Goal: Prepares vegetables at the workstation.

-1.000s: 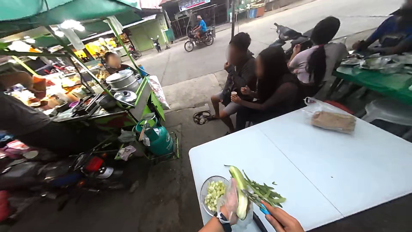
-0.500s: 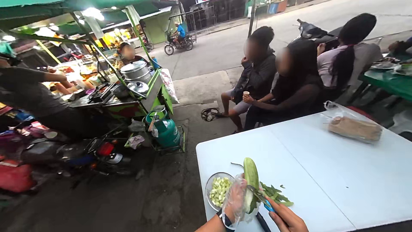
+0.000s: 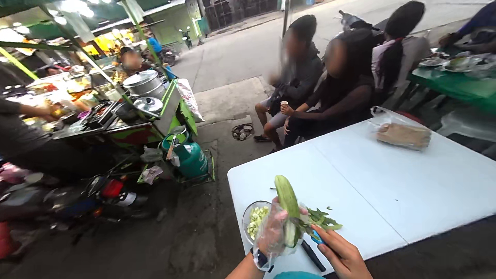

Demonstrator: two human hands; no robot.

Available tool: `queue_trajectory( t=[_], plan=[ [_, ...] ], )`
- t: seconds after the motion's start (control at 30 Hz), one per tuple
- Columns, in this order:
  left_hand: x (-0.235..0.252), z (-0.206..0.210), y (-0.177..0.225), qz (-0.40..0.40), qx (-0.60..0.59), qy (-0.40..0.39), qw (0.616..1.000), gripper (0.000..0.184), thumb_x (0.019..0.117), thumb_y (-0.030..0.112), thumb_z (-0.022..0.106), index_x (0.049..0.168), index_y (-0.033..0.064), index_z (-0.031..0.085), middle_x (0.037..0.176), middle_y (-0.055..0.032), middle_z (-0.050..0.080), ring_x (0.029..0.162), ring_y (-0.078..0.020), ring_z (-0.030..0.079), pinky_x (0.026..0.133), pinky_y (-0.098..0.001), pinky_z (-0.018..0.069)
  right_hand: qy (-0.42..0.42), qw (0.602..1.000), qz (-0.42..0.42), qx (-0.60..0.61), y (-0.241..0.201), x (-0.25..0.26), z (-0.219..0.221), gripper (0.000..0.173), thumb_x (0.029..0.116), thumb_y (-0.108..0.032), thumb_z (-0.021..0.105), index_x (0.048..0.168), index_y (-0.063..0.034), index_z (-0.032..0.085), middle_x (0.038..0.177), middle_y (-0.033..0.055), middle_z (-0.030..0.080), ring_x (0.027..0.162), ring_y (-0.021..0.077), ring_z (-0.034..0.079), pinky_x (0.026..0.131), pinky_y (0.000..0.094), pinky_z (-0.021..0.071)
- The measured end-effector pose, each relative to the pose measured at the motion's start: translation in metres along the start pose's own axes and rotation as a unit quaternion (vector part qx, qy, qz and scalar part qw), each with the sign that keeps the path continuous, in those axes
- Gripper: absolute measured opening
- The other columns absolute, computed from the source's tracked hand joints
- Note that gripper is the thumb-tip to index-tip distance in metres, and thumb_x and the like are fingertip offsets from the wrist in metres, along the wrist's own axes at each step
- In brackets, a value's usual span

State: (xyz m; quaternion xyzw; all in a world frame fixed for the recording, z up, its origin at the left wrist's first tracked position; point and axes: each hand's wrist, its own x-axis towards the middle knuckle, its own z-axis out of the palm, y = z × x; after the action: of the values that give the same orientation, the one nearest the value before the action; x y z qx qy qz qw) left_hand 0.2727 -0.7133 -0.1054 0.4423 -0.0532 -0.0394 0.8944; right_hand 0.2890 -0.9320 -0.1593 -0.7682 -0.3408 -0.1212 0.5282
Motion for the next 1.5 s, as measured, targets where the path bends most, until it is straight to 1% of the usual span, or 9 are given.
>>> queue_trajectory(
  t=[0.17,0.3,0.53,0.7,0.77,0.97,1.13,1.3,1.5],
  plan=[
    [0.004,0.015,0.014,0.023,0.008,0.042,0.999,0.079,0.0899,0.065,0.063,0.143,0.0103,0.041,0.113,-0.0172,0.072,0.093,-0.0278,0.074,0.073,-0.0399,0.0633,0.033,0.999,-0.026,0.006,-0.012,0.006,-0.005,0.037,0.1068,-0.036,0.054,0.14,-0.0231,0.065,0.091,0.0048,0.066,0.078,0.0107,0.063,0.07,0.0273,0.0559],
    [0.007,0.026,0.021,0.047,0.027,0.078,0.995,0.083,0.0841,0.069,0.065,0.136,0.0082,0.043,0.103,-0.0136,0.074,0.09,-0.025,0.075,0.077,-0.0396,0.0635,0.024,0.999,-0.03,0.002,-0.019,0.008,-0.008,0.037,0.1071,-0.034,0.053,0.14,-0.0204,0.065,0.087,0.0073,0.063,0.074,0.0136,0.06,0.066,0.0286,0.0537],
    [0.001,0.021,0.019,0.028,0.011,0.087,0.996,0.083,0.0888,0.063,0.066,0.141,0.0055,0.036,0.112,-0.0146,0.072,0.097,-0.0237,0.073,0.083,-0.0375,0.0619,0.027,0.999,-0.026,0.006,-0.021,0.003,-0.006,0.038,0.107,-0.033,0.054,0.142,-0.0212,0.064,0.087,0.0068,0.063,0.074,0.0123,0.059,0.067,0.0266,0.0529],
    [0.001,0.02,0.022,0.015,-0.006,0.071,0.997,0.08,0.0818,0.071,0.067,0.122,0.0023,0.057,0.1,-0.013,0.071,0.087,-0.0197,0.071,0.079,-0.0344,0.061,0.019,0.999,-0.025,0.011,-0.023,0.001,0.0,0.038,0.1066,-0.032,0.055,0.141,-0.0201,0.064,0.087,0.0067,0.063,0.073,0.0116,0.059,0.065,0.0262,0.0523],
    [0.002,0.014,0.02,0.01,-0.036,0.051,0.998,0.08,0.0818,0.072,0.066,0.122,0.0035,0.059,0.099,-0.0126,0.072,0.087,-0.0195,0.071,0.079,-0.0345,0.0605,0.019,1.0,-0.021,0.007,-0.023,-0.001,0.003,0.038,0.1068,-0.033,0.054,0.141,-0.0207,0.064,0.087,0.006,0.063,0.073,0.0109,0.059,0.065,0.0256,0.052],
    [-0.003,0.013,0.019,0.002,-0.042,0.073,0.996,0.083,0.0867,0.075,0.057,0.121,-0.0008,0.057,0.102,-0.0163,0.072,0.089,-0.0219,0.072,0.077,-0.0346,0.0612,0.011,1.0,0.006,-0.002,-0.023,-0.004,0.007,0.037,0.1073,-0.037,0.052,0.138,-0.0222,0.066,0.089,0.003,0.063,0.076,0.0078,0.06,0.067,0.0242,0.0539],
    [-0.003,0.01,0.018,0.016,0.055,0.105,0.993,0.083,0.0965,0.073,0.04,0.123,-0.0049,0.052,0.1,-0.0155,0.07,0.087,-0.0217,0.071,0.075,-0.037,0.0612,-0.002,1.0,0.012,-0.006,-0.024,-0.002,0.007,0.037,0.1081,-0.033,0.05,0.135,-0.0135,0.067,0.095,0.0052,0.065,0.081,0.0074,0.061,0.073,0.0221,0.0544],
    [-0.004,0.016,0.02,-0.033,0.097,0.164,0.981,0.065,0.1094,0.049,0.014,0.123,-0.0035,0.051,0.095,-0.013,0.069,0.08,-0.0205,0.07,0.07,-0.0367,0.0622,-0.009,0.998,0.056,-0.007,-0.03,0.0,0.001,0.041,0.1085,-0.031,0.048,0.14,-0.0093,0.063,0.102,0.0116,0.067,0.088,0.013,0.064,0.08,0.0279,0.0552],
    [-0.005,0.007,0.006,-0.095,0.068,0.172,0.978,0.065,0.1066,0.06,0.021,0.119,0.0087,0.06,0.09,-0.0114,0.069,0.074,-0.0207,0.068,0.063,-0.0356,0.0604,-0.017,0.995,0.099,-0.021,-0.027,-0.007,-0.001,0.037,0.1069,-0.029,0.053,0.138,-0.0127,0.066,0.095,0.0077,0.065,0.082,0.0124,0.062,0.073,0.0298,0.0551]
  ],
)
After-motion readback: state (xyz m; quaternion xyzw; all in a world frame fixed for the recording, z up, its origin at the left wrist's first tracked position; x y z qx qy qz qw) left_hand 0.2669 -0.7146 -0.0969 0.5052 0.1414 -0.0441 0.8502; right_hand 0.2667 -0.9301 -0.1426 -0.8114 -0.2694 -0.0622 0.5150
